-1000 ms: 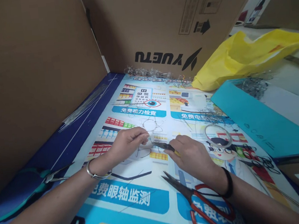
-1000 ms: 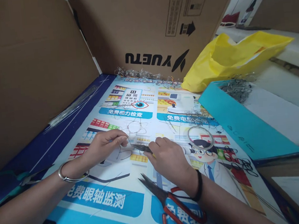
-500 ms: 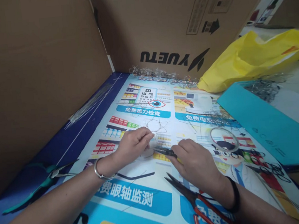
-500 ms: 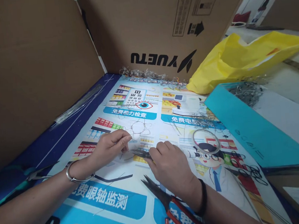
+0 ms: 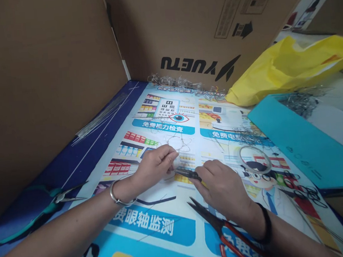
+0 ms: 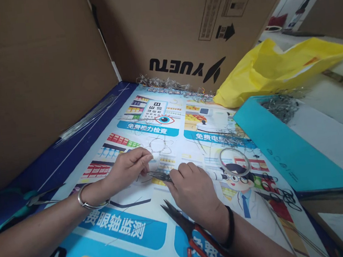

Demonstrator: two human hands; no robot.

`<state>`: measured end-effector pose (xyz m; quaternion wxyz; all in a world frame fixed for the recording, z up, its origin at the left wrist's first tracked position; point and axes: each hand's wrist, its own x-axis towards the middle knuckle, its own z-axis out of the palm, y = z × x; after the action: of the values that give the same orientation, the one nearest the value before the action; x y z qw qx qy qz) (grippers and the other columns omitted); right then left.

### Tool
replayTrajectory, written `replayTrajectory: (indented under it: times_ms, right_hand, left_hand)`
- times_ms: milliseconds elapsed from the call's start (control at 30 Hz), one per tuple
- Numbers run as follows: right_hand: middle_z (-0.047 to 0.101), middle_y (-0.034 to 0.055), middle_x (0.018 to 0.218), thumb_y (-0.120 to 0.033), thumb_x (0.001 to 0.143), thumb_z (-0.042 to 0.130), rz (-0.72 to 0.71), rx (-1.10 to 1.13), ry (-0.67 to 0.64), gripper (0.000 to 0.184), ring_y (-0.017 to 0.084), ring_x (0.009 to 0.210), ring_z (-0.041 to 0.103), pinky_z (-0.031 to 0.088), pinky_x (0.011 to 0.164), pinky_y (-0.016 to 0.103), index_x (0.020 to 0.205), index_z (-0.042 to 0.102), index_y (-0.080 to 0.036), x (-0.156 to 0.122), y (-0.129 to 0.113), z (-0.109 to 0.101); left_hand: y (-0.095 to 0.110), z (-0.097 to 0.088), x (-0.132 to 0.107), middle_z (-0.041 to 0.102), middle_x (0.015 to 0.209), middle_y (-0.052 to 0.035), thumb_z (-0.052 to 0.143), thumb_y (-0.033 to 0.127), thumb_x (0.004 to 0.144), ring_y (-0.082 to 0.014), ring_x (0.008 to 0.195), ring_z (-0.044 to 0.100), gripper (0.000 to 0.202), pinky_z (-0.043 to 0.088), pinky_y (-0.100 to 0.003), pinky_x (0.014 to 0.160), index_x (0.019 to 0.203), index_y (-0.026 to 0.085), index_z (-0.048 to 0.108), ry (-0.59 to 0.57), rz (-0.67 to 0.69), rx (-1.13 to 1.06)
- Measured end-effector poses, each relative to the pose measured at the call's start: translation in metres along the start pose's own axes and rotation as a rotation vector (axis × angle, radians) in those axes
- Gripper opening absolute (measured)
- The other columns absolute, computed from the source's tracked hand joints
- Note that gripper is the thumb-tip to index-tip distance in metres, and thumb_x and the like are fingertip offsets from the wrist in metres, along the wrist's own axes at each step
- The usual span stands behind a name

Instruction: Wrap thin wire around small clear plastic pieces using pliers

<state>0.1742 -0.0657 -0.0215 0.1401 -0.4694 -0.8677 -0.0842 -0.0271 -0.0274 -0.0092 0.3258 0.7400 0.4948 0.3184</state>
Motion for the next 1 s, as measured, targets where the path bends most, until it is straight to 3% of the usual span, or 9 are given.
replayTrajectory:
  times_ms: [1000]
  right_hand:
    - [0.055, 0.0029, 0.073, -0.031, 0.081, 0.055, -0.067, 0.022, -0.036, 0.014, 0.018, 0.072, 0.045, 0.025, 0.061, 0.029, 0.073, 0.055, -0.020, -0.0006, -0.0003, 0.0044]
  left_hand:
    - [-0.0014, -0.0004, -0.0013, 0.057, 0.056, 0.0041, 0.045, 0.028, 0.087, -0.0078, 0.053, 0.054, 0.021, 0.041, -0.018, 0.052, 0.075, 0.018, 0.058, -0.122, 0.066, -0.020]
